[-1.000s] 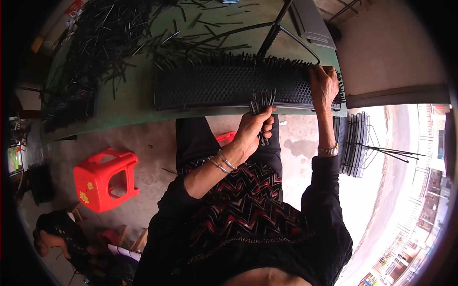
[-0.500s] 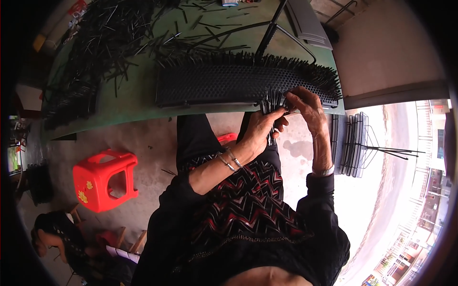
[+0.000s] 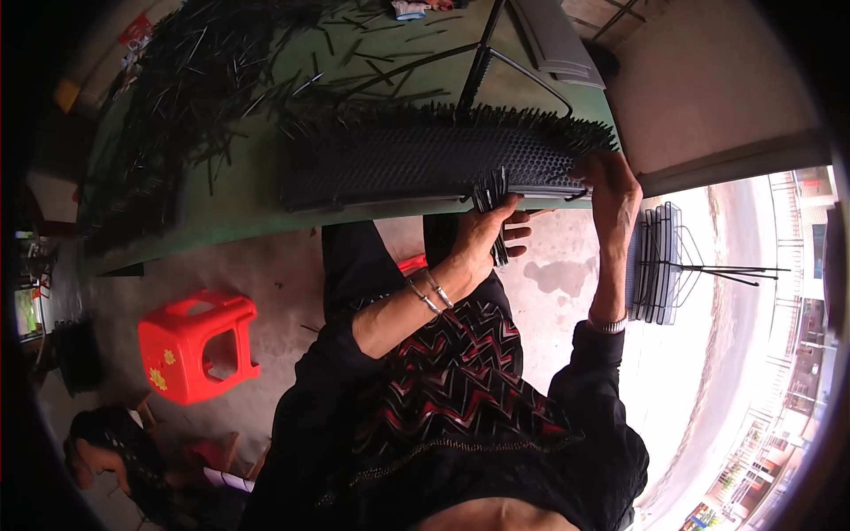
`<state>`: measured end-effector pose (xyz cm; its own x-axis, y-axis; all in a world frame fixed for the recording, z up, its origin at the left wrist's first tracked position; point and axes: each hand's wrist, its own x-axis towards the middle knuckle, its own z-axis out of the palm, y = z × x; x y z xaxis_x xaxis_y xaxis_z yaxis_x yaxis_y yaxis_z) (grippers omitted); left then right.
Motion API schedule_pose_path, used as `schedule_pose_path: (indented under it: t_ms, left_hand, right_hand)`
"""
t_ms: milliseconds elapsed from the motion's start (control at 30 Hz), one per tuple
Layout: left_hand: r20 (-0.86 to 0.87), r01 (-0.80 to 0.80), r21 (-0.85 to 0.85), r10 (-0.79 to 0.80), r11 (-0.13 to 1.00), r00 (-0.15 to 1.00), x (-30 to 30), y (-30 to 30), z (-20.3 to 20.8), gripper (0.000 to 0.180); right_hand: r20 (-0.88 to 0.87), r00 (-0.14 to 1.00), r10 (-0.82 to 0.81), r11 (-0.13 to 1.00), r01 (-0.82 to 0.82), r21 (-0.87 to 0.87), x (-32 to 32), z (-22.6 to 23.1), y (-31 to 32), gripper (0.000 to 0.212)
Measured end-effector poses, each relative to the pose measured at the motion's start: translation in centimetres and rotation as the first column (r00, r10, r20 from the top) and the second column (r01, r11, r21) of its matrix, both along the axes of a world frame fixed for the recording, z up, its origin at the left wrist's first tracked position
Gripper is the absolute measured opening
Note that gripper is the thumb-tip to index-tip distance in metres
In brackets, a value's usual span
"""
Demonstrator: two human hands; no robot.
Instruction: Manually inserting black plastic bristles into a brush or seal base component.
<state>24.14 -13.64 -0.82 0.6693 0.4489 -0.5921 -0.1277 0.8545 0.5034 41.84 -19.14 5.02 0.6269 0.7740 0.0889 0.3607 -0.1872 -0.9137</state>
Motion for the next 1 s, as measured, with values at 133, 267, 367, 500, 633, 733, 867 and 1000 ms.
schedule_pose_path:
  t_ms: [133, 267, 367, 500, 633, 733, 867, 1000]
  left_hand:
    - [0.090, -0.011, -0.085, 0.019, 0.996, 0.996, 1.5, -0.1, -0.4, 0.026]
    - [-0.064, 0.021, -0.131, -0.029, 0.991, 0.998, 2.3, 0.0, -1.6, 0.021]
    - [-0.022, 0.009, -0.080, -0.010, 0.997, 1.000, 1.9, 0.2, -2.0, 0.022]
    - [-0.010, -0.005, -0.107, 0.004, 0.994, 1.000, 1.5, 0.2, -1.9, 0.022]
    - [0.059, 0.027, -0.079, -0.023, 0.996, 0.998, 1.2, 0.1, -2.7, 0.021]
    - [0.103, 0.022, -0.104, -0.012, 0.994, 0.995, 1.1, 0.3, -2.8, 0.020]
    - [0.123, 0.016, -0.084, -0.006, 0.996, 0.992, 1.1, 0.3, -2.4, 0.020]
    - [0.095, 0.020, -0.046, -0.015, 0.999, 0.995, 0.8, 0.4, -1.9, 0.021]
  right_hand:
    - [0.396, 0.880, -0.263, 0.962, 0.206, 0.180, 1.3, -1.6, 2.5, 0.013]
    - [0.535, 0.805, -0.256, 0.966, 0.187, 0.181, 2.9, -3.5, 3.9, 0.011]
    - [0.569, 0.791, -0.225, 0.974, 0.183, 0.132, 3.1, -3.4, 4.1, 0.013]
    - [0.477, 0.852, -0.214, 0.977, 0.199, 0.081, 3.1, -3.4, 4.0, 0.016]
    - [0.507, 0.839, -0.197, 0.980, 0.190, 0.066, 3.4, -3.5, 4.2, 0.016]
    - [0.525, 0.837, -0.154, 0.988, 0.145, 0.058, 3.8, -3.4, 4.6, 0.015]
    - [0.471, 0.878, -0.087, 0.996, 0.071, 0.052, 3.8, -2.8, 5.0, 0.015]
    - [0.501, 0.864, -0.042, 0.998, 0.065, -0.028, 4.3, -3.2, 5.4, 0.015]
